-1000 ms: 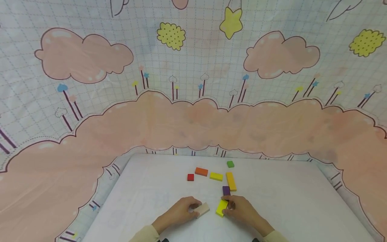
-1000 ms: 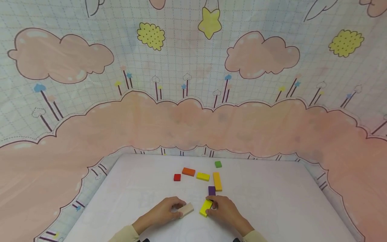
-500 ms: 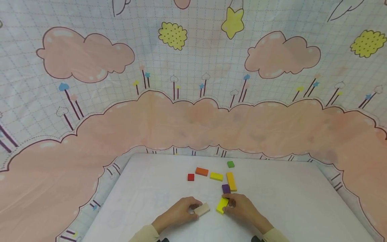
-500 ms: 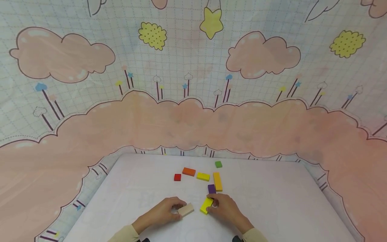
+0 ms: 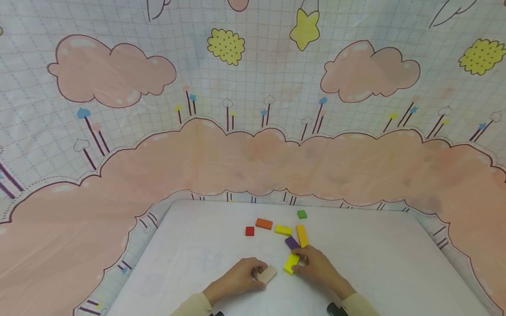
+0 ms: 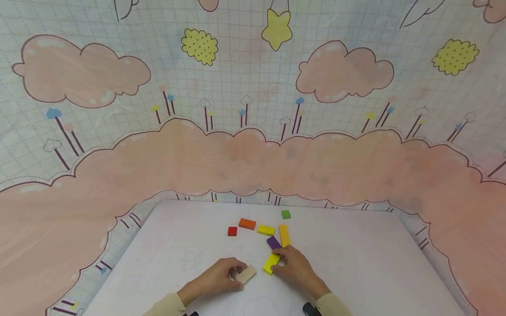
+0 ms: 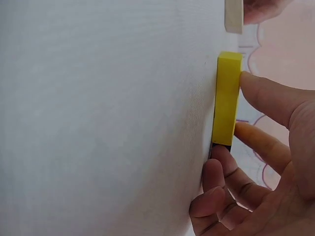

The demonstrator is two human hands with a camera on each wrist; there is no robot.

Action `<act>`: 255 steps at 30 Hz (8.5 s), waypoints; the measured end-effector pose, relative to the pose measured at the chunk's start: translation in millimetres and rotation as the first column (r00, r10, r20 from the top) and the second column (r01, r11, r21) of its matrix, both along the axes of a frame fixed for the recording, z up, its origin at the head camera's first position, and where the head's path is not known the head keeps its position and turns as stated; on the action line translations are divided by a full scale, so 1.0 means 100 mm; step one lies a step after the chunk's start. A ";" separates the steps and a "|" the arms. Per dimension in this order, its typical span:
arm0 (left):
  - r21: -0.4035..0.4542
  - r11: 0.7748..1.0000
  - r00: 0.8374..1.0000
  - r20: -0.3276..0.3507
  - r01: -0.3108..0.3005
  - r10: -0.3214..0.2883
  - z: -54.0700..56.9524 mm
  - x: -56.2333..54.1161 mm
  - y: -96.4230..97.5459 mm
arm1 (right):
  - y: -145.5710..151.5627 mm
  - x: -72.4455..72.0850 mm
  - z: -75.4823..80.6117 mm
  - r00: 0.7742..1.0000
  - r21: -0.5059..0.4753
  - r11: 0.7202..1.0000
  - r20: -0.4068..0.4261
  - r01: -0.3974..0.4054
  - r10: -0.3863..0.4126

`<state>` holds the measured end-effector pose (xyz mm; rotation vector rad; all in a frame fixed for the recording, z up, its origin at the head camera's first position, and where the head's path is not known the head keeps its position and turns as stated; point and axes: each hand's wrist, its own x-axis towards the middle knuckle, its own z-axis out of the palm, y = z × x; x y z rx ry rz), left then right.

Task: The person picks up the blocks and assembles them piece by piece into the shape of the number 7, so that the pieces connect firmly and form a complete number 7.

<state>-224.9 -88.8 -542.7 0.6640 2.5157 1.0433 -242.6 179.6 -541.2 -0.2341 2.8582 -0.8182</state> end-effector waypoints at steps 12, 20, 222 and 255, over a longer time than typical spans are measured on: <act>-0.035 0.998 0.999 -0.018 0.049 -0.050 0.05 0.02 -0.01 | 0.00 -0.02 0.03 0.997 -0.047 0.998 0.067 0.040 -0.037; -0.016 0.998 0.997 -0.031 0.063 -0.064 0.05 0.03 0.01 | -0.01 -0.03 0.04 0.996 -0.057 0.996 0.069 0.065 -0.061; -0.200 0.974 0.985 -0.112 0.104 -0.128 -0.04 -0.12 0.43 | -0.10 -0.62 0.10 0.997 -0.104 0.993 0.038 -0.061 0.065; -0.202 0.975 0.989 -0.091 0.098 -0.118 0.03 -0.10 0.45 | 0.02 -0.54 0.04 0.987 -0.098 0.983 0.005 0.158 -0.158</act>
